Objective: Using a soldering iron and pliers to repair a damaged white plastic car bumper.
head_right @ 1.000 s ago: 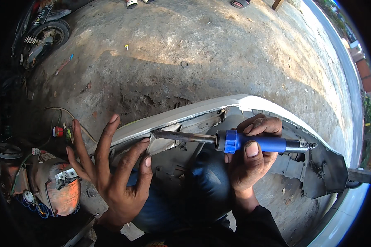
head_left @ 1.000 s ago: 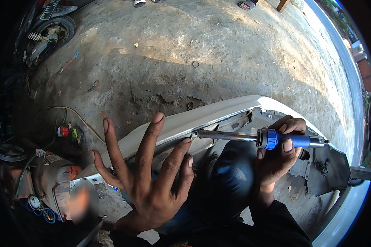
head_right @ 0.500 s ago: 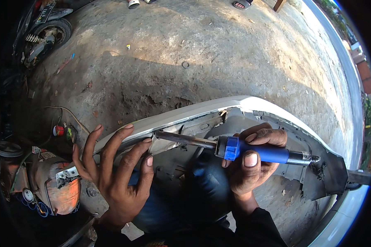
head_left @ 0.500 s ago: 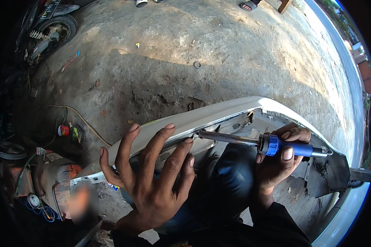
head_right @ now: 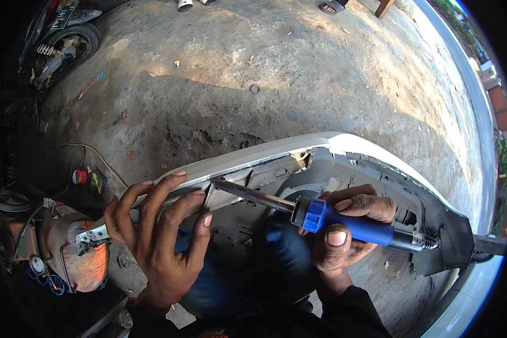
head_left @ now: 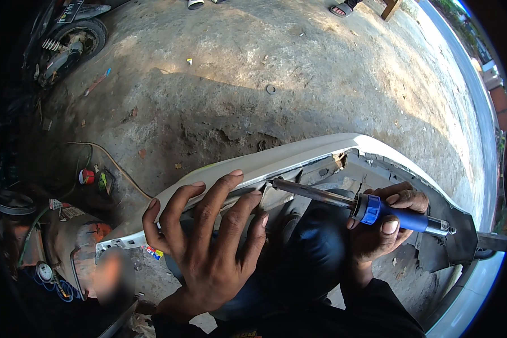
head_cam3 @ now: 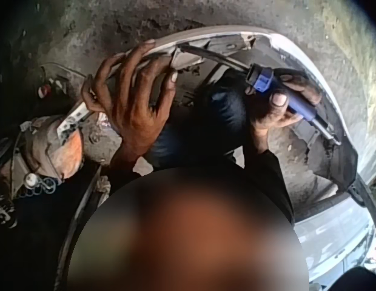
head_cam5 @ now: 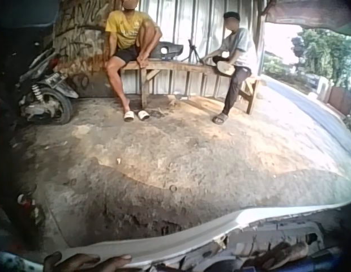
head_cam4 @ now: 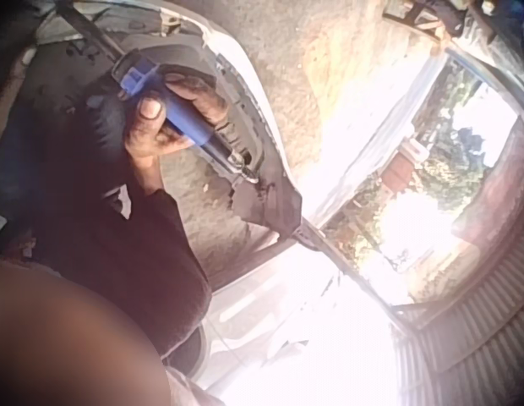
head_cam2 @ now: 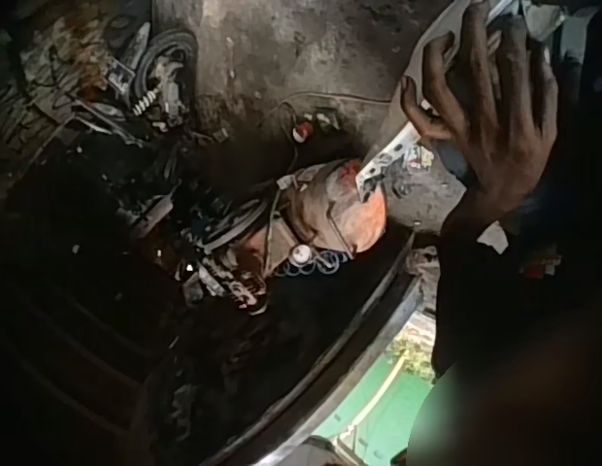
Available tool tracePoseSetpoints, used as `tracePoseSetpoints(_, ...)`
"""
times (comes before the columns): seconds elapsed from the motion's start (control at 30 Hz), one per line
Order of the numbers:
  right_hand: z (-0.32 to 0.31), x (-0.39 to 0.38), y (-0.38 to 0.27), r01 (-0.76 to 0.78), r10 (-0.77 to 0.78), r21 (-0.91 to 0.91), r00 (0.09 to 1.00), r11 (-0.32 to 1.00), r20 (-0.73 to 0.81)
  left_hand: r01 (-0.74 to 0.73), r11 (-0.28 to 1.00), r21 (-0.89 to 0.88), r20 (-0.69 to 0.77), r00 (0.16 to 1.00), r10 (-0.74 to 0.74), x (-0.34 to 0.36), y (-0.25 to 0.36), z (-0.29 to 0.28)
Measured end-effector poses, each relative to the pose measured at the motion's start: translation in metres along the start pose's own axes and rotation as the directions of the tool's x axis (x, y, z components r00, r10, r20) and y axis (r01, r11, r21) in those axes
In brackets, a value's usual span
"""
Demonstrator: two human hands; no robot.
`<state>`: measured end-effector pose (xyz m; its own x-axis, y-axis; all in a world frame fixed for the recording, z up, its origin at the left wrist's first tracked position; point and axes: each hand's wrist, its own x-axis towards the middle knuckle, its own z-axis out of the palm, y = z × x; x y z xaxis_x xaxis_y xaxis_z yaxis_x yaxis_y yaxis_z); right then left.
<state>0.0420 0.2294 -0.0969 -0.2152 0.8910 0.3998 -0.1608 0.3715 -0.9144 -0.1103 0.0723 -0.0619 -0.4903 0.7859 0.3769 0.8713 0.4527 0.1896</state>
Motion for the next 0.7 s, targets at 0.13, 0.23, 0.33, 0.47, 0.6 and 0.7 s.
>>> tracePoseSetpoints(0.13, 0.0003, 0.0009, 0.0040, 0.062, -0.062, -0.014, 0.998, 0.998, -0.012, 0.005, 0.999, -0.047, -0.012, 1.000, -0.006, 0.0016, -0.0007, 0.0019)
tracePoseSetpoints(0.23, -0.0006, 0.0005, 0.0017, 0.039, -0.039, 0.001, 0.999, 0.999, 0.006, 0.007, 1.000, -0.010, -0.047, 0.999, -0.007, 0.0008, 0.0000, 0.0056)
tracePoseSetpoints(0.33, 0.0009, 0.0008, 0.0031, 0.077, -0.077, -0.017, 0.997, 0.997, -0.018, 0.020, 0.999, 0.030, -0.048, 0.999, -0.018, 0.0004, 0.0013, 0.0066)
tracePoseSetpoints(0.47, -0.0006, 0.0010, 0.0016, 0.043, -0.043, -0.016, 0.999, 0.999, 0.004, 0.037, 0.998, 0.055, -0.065, 0.997, -0.034, 0.0006, 0.0017, 0.0095)
tracePoseSetpoints(0.6, -0.0004, 0.0015, 0.0040, 0.120, -0.120, -0.035, 0.993, 0.992, -0.006, 0.030, 0.996, 0.079, -0.060, 0.998, -0.026, 0.0001, 0.0007, 0.0093)
tracePoseSetpoints(0.7, 0.0015, 0.0014, 0.0035, 0.129, -0.130, -0.038, 0.991, 0.991, -0.019, 0.032, 0.996, 0.081, -0.062, 0.998, -0.027, 0.0005, 0.0011, 0.0084)
